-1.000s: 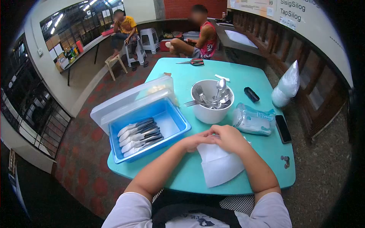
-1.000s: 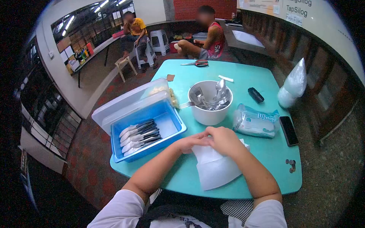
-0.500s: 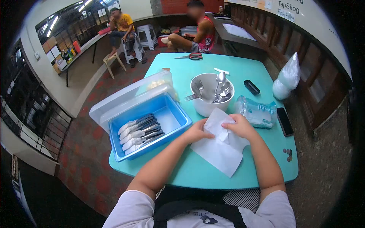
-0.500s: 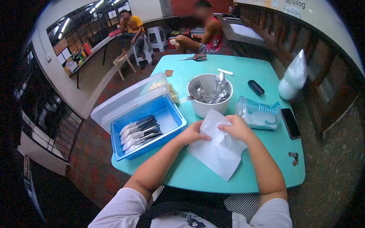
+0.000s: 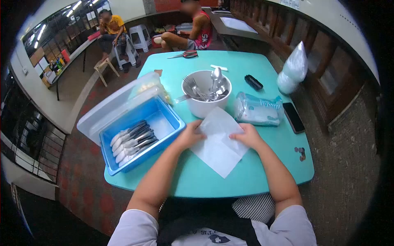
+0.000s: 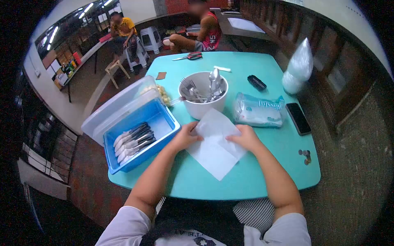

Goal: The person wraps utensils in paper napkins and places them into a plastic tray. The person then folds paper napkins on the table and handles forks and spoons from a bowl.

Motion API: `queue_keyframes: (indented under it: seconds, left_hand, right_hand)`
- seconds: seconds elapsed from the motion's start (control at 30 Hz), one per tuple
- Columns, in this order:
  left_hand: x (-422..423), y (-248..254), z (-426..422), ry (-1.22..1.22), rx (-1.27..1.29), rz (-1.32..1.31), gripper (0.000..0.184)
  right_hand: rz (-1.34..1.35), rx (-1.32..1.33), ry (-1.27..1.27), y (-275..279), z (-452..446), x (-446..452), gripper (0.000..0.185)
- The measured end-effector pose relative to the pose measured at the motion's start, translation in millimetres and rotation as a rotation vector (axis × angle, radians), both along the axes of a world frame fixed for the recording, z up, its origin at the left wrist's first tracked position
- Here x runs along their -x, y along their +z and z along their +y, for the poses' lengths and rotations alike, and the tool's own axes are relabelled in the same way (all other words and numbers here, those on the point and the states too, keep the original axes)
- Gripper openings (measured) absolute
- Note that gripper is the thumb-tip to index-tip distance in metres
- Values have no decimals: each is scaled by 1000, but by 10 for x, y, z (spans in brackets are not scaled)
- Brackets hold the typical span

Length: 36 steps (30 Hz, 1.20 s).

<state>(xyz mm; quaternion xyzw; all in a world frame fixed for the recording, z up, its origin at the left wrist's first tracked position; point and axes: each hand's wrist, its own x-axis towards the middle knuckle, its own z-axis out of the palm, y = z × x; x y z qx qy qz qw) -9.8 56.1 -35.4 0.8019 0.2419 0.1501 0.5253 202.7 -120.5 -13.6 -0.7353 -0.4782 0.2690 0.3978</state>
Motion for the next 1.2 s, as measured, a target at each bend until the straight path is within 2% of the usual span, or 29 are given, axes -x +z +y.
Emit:
queue_keyframes:
  seconds: [0.27,0.37,0.5,0.6,0.7,0.73,0.97,1.2]
  left_hand:
    - [24,66,-41,15,-121,56,42]
    - [17,-161,27,24,-224,-43,35]
    - [64,68,-55,-62,-264,28,24]
    - [61,50,-75,-81,-188,-82,21]
    - [69,131,-90,-133,-330,-80,24]
    - [74,154,-105,-152,-289,-84,26]
    - [80,100,-62,-177,-308,-20,20]
    - [145,307,-154,-252,-359,131,17]
  right_hand:
    - [-227,-39,-32,-74,-2,-156,28]
    - [-230,-150,-5,-115,-10,-169,22]
    - [-202,-150,40,-57,-11,-160,18]
    - [-232,-191,85,-112,-11,-192,20]
    - [-209,-233,152,-115,-22,-214,22]
    - [-203,-240,162,-113,-24,-225,22]
    - [-178,-241,200,-66,-26,-189,24]
    - [-196,-192,252,-71,-62,-262,25]
